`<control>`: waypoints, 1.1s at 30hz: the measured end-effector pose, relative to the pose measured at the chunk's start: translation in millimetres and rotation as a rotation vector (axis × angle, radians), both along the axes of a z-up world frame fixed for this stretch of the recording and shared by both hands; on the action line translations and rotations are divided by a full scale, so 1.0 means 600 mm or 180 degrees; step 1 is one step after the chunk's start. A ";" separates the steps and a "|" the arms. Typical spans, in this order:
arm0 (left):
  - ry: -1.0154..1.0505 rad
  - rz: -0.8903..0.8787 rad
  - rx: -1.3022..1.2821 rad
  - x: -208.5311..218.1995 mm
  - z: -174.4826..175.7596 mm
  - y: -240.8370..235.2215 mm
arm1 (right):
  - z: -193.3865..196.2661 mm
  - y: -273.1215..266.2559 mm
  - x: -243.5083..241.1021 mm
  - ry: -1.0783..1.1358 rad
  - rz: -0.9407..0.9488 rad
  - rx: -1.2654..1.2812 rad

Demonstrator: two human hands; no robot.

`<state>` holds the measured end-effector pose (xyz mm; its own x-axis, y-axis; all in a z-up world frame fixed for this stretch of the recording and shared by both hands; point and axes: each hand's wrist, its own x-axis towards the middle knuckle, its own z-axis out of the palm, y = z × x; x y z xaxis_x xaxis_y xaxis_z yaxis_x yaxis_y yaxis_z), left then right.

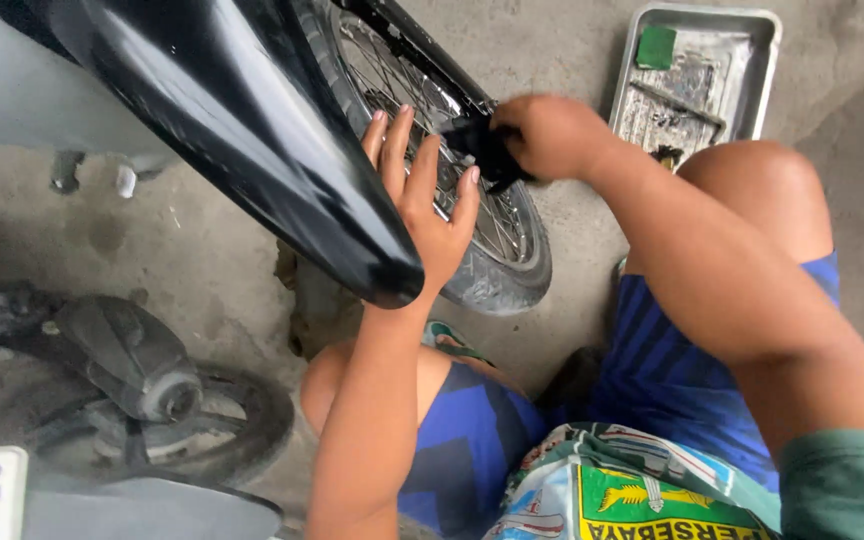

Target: The person sits on the floor and scrubs the motorcycle's front wheel, including the tire, spokes, and brake disc, using a black cloth. They wipe the wheel thoroughly and then clean the brake caliper area.

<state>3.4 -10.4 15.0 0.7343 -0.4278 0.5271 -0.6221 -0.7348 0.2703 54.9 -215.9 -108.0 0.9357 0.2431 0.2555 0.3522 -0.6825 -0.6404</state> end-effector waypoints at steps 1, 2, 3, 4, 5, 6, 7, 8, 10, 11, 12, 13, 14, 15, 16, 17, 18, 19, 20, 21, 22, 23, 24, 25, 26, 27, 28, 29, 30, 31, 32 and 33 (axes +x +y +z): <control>-0.0024 0.0005 -0.0007 0.002 0.001 -0.003 | 0.001 0.000 -0.001 0.0455 0.0272 -0.0221; -0.0054 0.0002 -0.0002 0.004 0.002 -0.003 | 0.001 0.002 -0.002 0.0900 0.0540 -0.0439; -0.0042 0.0065 0.0001 -0.002 0.004 -0.004 | 0.026 0.004 -0.005 0.0908 0.0603 -0.0444; -0.0041 0.0093 0.0032 -0.001 0.008 -0.006 | 0.055 0.005 0.000 0.1760 0.1031 -0.0842; -0.0041 0.0121 0.0062 -0.001 0.012 -0.009 | 0.084 0.005 0.003 0.2609 0.1445 -0.1261; -0.0015 0.0167 0.0083 0.001 0.010 -0.010 | 0.090 0.004 0.005 0.2621 0.1501 -0.1257; -0.0003 0.0144 0.0084 0.000 0.006 -0.010 | 0.095 0.004 0.004 0.2700 0.1648 -0.1514; 0.0005 0.0071 0.0083 0.002 0.002 -0.011 | 0.100 0.001 0.001 0.2781 0.1745 -0.1754; 0.0007 0.0053 0.0177 0.003 0.002 -0.010 | 0.118 -0.005 -0.007 0.2677 0.1629 -0.1642; -0.0014 0.0039 0.0252 0.002 0.003 -0.010 | 0.129 -0.008 -0.013 0.2555 0.1501 -0.1555; -0.0035 0.0037 0.0245 0.000 0.003 -0.011 | 0.135 -0.010 -0.018 0.2538 0.1490 -0.1564; -0.0058 0.0120 0.0277 -0.003 0.003 -0.012 | 0.141 -0.011 -0.024 0.2447 0.1392 -0.1565; -0.0051 0.0196 0.0320 -0.009 0.004 -0.011 | 0.146 -0.011 -0.034 0.2383 0.1303 -0.1547; -0.0042 0.0188 0.0323 -0.012 0.001 -0.010 | 0.144 -0.013 -0.041 0.2393 0.1299 -0.1539; -0.0083 0.0155 0.0295 -0.011 -0.002 -0.010 | 0.142 -0.016 -0.044 0.2374 0.1257 -0.1471; -0.0123 0.0121 0.0266 -0.009 -0.005 -0.010 | 0.141 -0.018 -0.047 0.2355 0.1215 -0.1404; -0.0145 0.0120 0.0257 -0.013 -0.001 -0.014 | 0.128 -0.022 -0.055 0.2336 0.1204 -0.1415; -0.0118 0.0131 0.0308 -0.017 0.002 -0.018 | 0.114 -0.026 -0.062 0.2223 0.1061 -0.1189; -0.0066 0.0156 0.0364 -0.023 0.002 -0.021 | 0.097 -0.028 -0.071 0.2128 0.0940 -0.0964; -0.0064 0.0171 0.0359 -0.017 -0.006 -0.024 | 0.085 -0.030 -0.077 0.2128 0.0952 -0.0974; -0.0108 0.0064 0.0220 -0.017 -0.017 -0.027 | 0.070 -0.032 -0.090 0.2007 0.0908 -0.0911; -0.0154 -0.0041 0.0080 -0.017 -0.028 -0.029 | 0.056 -0.034 -0.102 0.1887 0.0864 -0.0848; -0.0127 -0.0009 0.0074 -0.018 -0.027 -0.031 | 0.056 -0.035 -0.114 0.1910 0.0897 -0.0860; -0.0194 0.0014 0.0180 -0.019 -0.024 -0.033 | 0.059 -0.036 -0.126 0.2070 0.1042 -0.0954; -0.0303 0.0040 0.0274 -0.014 -0.019 -0.037 | 0.066 -0.040 -0.130 0.2191 0.1177 -0.1069; -0.0317 0.0075 0.0257 -0.015 -0.026 -0.038 | 0.062 -0.046 -0.138 0.2175 0.1199 -0.1101; -0.0287 0.0107 0.0128 -0.013 -0.031 -0.037 | 0.058 -0.050 -0.140 0.2353 0.1285 -0.1080; -0.0259 0.0138 -0.0003 -0.010 -0.038 -0.038 | 0.053 -0.056 -0.141 0.2532 0.1370 -0.1062; -0.0269 0.0172 0.0010 -0.013 -0.034 -0.039 | 0.054 -0.061 -0.133 0.2515 0.1405 -0.1068; -0.0180 0.0269 -0.0075 -0.015 -0.032 -0.042 | 0.055 -0.067 -0.124 0.2535 0.1361 -0.1109; -0.0077 0.0364 -0.0158 -0.019 -0.030 -0.043 | 0.054 -0.071 -0.117 0.2569 0.1318 -0.1145; -0.0075 0.0397 -0.0143 -0.018 -0.036 -0.045 | 0.049 -0.076 -0.105 0.2564 0.1355 -0.1145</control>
